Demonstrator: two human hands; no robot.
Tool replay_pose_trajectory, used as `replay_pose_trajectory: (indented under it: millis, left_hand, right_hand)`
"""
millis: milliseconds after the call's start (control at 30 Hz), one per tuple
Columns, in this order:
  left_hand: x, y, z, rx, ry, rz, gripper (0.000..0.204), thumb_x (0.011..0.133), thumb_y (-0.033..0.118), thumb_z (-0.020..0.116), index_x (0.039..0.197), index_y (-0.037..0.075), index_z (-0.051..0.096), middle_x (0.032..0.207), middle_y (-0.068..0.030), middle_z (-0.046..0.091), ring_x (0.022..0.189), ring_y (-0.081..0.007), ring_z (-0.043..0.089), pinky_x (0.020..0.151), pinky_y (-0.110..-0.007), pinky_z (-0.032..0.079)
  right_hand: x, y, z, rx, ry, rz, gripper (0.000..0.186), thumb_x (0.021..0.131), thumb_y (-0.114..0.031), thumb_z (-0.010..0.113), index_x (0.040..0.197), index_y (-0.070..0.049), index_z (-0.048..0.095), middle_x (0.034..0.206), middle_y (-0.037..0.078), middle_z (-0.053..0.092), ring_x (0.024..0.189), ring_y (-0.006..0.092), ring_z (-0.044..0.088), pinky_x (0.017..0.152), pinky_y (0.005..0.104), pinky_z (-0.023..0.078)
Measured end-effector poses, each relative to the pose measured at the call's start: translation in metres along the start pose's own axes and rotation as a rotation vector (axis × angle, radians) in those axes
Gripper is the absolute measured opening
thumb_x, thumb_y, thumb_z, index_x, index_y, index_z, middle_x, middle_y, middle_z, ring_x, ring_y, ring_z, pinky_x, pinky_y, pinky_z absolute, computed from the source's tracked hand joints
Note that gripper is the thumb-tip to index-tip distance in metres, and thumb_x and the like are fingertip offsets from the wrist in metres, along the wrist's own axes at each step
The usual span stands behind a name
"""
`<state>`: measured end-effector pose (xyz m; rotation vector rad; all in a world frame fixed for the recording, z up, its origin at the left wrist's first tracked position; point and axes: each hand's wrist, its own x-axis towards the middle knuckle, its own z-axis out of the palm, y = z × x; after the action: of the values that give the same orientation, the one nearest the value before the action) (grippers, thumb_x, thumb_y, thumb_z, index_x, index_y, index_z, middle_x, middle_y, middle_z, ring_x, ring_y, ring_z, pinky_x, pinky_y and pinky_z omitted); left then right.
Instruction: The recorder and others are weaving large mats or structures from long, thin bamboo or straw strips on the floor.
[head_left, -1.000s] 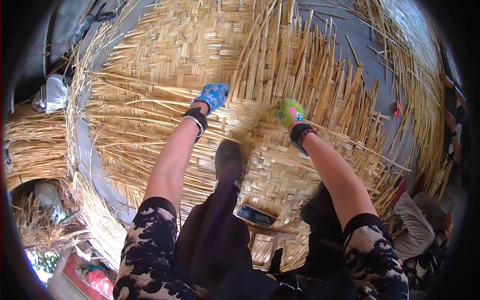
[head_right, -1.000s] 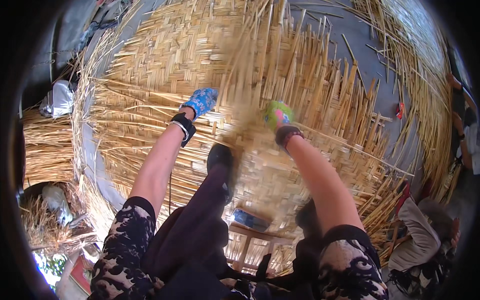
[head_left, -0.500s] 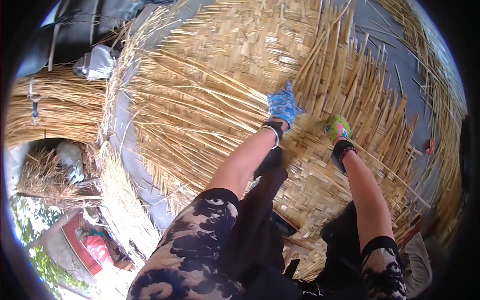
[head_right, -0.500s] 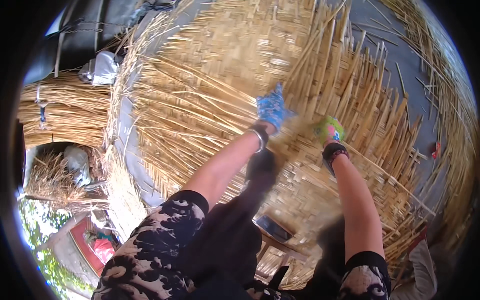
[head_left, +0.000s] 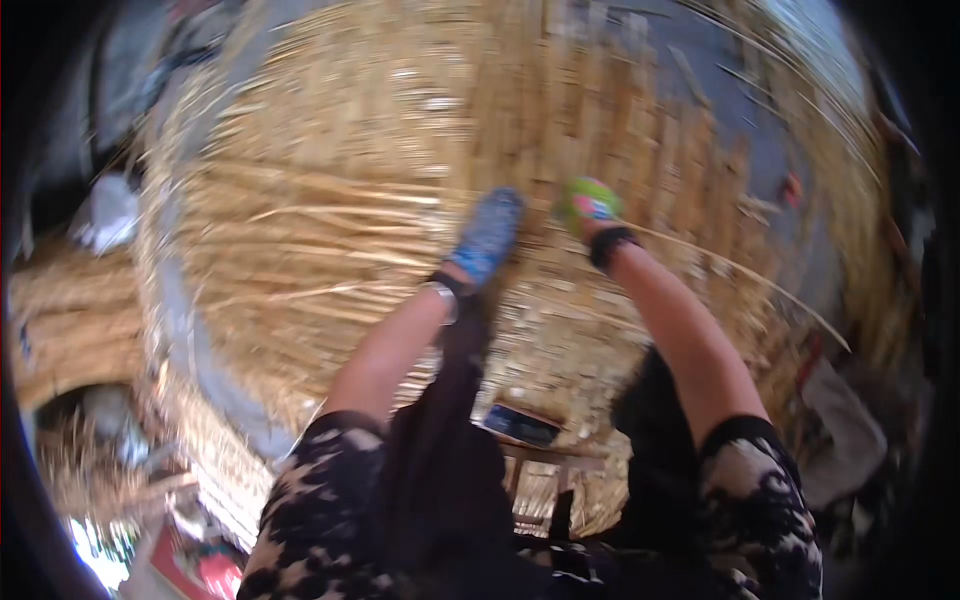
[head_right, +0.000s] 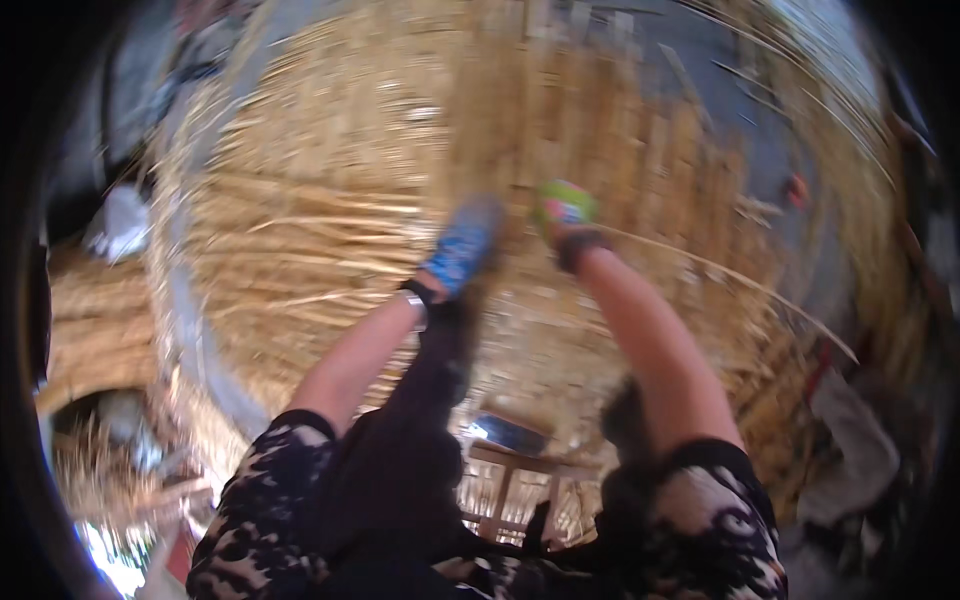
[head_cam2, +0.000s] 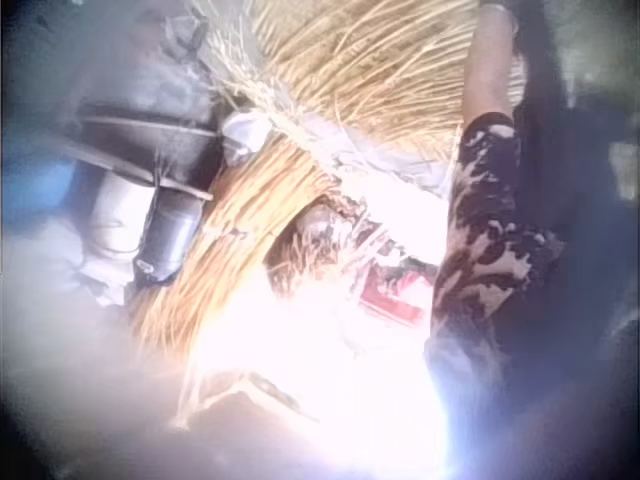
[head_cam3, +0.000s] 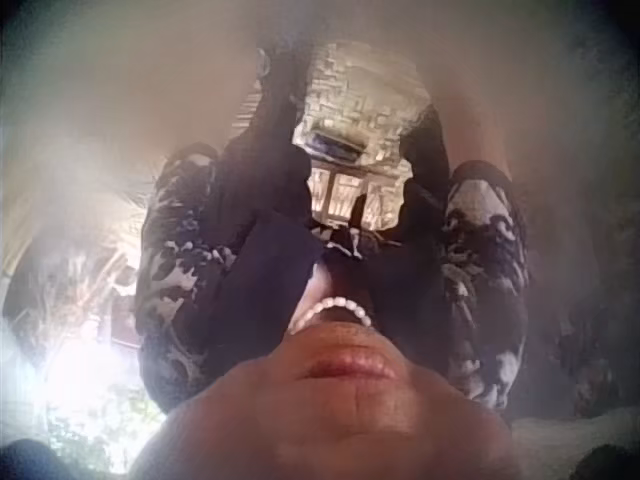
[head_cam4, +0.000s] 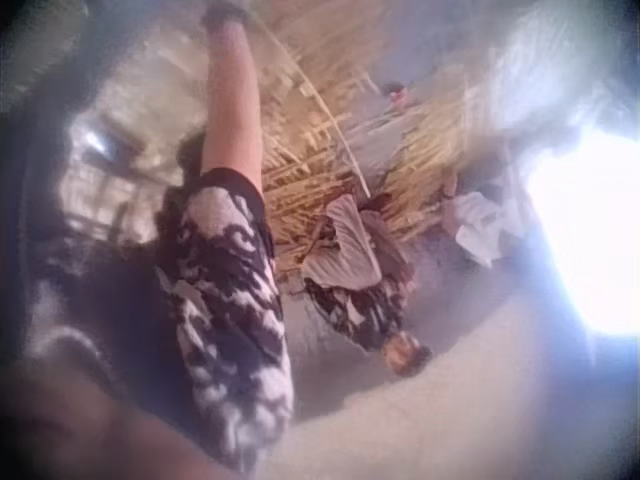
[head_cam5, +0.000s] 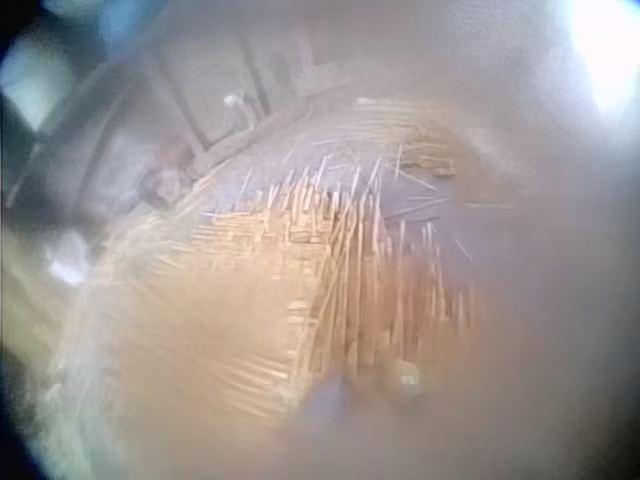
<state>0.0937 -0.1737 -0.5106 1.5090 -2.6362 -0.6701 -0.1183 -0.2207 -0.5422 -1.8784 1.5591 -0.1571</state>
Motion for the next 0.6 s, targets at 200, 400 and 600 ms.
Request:
replay_pose_trajectory:
  millis: [200, 400, 600]
  left_hand:
    - [-0.017, -0.027, -0.015, 0.173, 0.008, -0.021, 0.052, 0.074, -0.001, 0.034, 0.125, 0.001, 0.030, 0.128, -0.0163, 0.032, 0.119, -0.0274, 0.031, 0.102, -0.034, 0.021]
    - [-0.002, -0.015, -0.008, 0.116, -0.009, -0.044, 0.050, 0.073, -0.001, 0.037, 0.123, 0.000, 0.034, 0.127, -0.0172, 0.034, 0.119, -0.0276, 0.031, 0.101, -0.034, 0.021]
    - [-0.013, -0.021, -0.021, 0.120, -0.042, -0.091, 0.050, 0.070, -0.001, 0.039, 0.121, 0.001, 0.037, 0.127, -0.0175, 0.034, 0.119, -0.0283, 0.031, 0.101, -0.035, 0.021]
  right_hand:
    - [0.015, -0.074, -0.019, -0.377, -0.019, 0.113, 0.015, 0.072, -0.020, 0.051, 0.074, -0.014, 0.064, 0.076, 0.008, 0.062, 0.072, 0.0247, 0.060, 0.058, 0.0373, 0.047]
    - [-0.012, -0.026, -0.061, -0.360, -0.032, 0.291, 0.023, 0.064, -0.033, 0.061, 0.076, -0.013, 0.064, 0.076, 0.010, 0.062, 0.071, 0.0257, 0.060, 0.059, 0.0360, 0.048]
    - [-0.017, -0.016, -0.065, -0.365, -0.076, 0.270, 0.021, 0.066, -0.031, 0.058, 0.075, -0.013, 0.062, 0.077, 0.009, 0.061, 0.071, 0.0258, 0.059, 0.059, 0.0368, 0.047]
